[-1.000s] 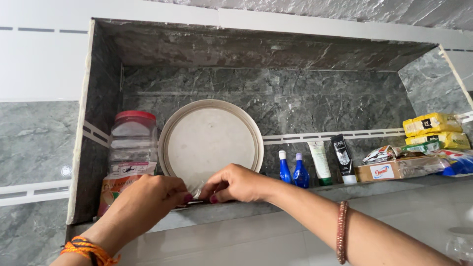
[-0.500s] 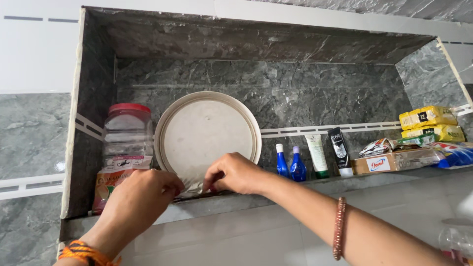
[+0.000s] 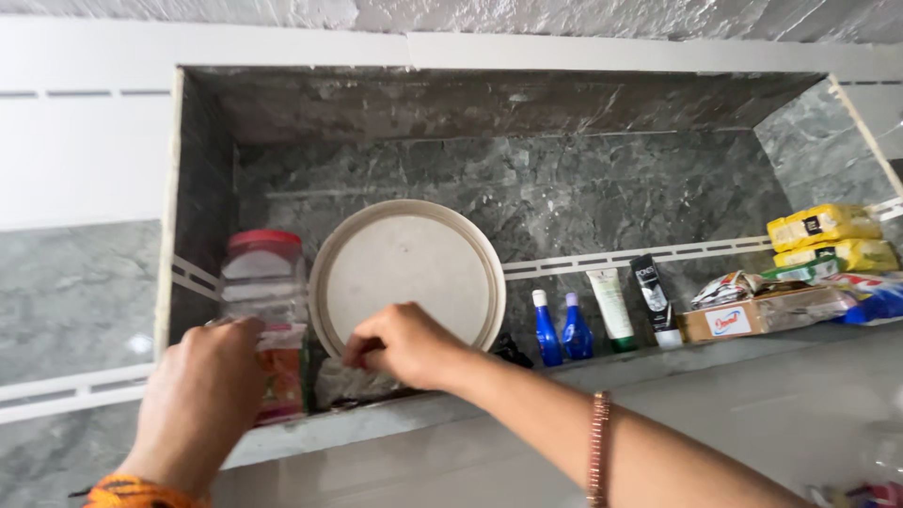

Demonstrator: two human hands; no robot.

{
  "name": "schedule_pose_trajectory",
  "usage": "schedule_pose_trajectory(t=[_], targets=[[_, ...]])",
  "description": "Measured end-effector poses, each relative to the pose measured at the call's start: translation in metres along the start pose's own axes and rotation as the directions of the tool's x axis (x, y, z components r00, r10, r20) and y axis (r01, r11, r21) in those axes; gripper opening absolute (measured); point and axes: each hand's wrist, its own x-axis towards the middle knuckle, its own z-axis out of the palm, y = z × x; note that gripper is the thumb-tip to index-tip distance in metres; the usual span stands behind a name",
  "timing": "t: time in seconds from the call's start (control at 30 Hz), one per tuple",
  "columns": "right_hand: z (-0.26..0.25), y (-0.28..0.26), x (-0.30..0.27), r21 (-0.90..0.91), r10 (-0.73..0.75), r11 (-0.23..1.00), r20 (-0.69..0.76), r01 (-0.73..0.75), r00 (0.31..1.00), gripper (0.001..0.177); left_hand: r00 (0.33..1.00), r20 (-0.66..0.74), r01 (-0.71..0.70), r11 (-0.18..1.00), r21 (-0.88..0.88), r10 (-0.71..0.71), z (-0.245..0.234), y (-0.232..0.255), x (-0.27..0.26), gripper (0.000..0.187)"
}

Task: The person organizes items on a bathroom shelf, moving a yellow soap box, a blue bag, and several tubes and bottles into a neat arrangement. They then fold a beige towel and hang it on a wall-mounted towel bar.

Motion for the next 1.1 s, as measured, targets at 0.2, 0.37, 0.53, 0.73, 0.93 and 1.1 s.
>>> schedule_pose_trajectory(t=[0.2,0.37,0.53,0.73,0.93,1.1], targets=[[0.051,-0.020,0.031,-0.012,-0.037,0.999,0.083,0.038,0.996,0.029,0.982,0.135,0.144,0.985,-0.094,-0.131,-0.026,-0.032,0.008,0.029],[0.065,-0.030,0.028,-0.032,-0.044,0.998,0.072,0.047,0.996,0.032,0.957,0.249,0.170,0.983,-0.071,-0.148,-0.022,-0.038,-0.001,0.035],[0.053,-0.048,0.019,-0.199,0.227,0.951,-0.079,-0.239,0.971,0.016,0.984,0.173,0.042,0.997,0.061,-0.052,-0.012,-0.041,-0.008,0.029],[0.057,-0.040,0.020,-0.114,0.284,0.952,-0.009,-0.283,0.959,0.018,0.972,0.212,0.079,0.988,0.132,-0.106,0.008,-0.037,-0.012,0.031],[0.078,-0.025,0.022,-0.070,0.140,0.987,-0.028,-0.141,0.990,0.021,0.964,0.235,0.090,0.984,0.151,-0.125,0.014,-0.031,-0.012,0.030],[0.073,-0.031,0.022,-0.047,0.266,0.962,-0.075,-0.270,0.961,0.015,0.961,0.246,0.081,0.980,0.183,-0.125,0.016,-0.027,-0.012,0.029]])
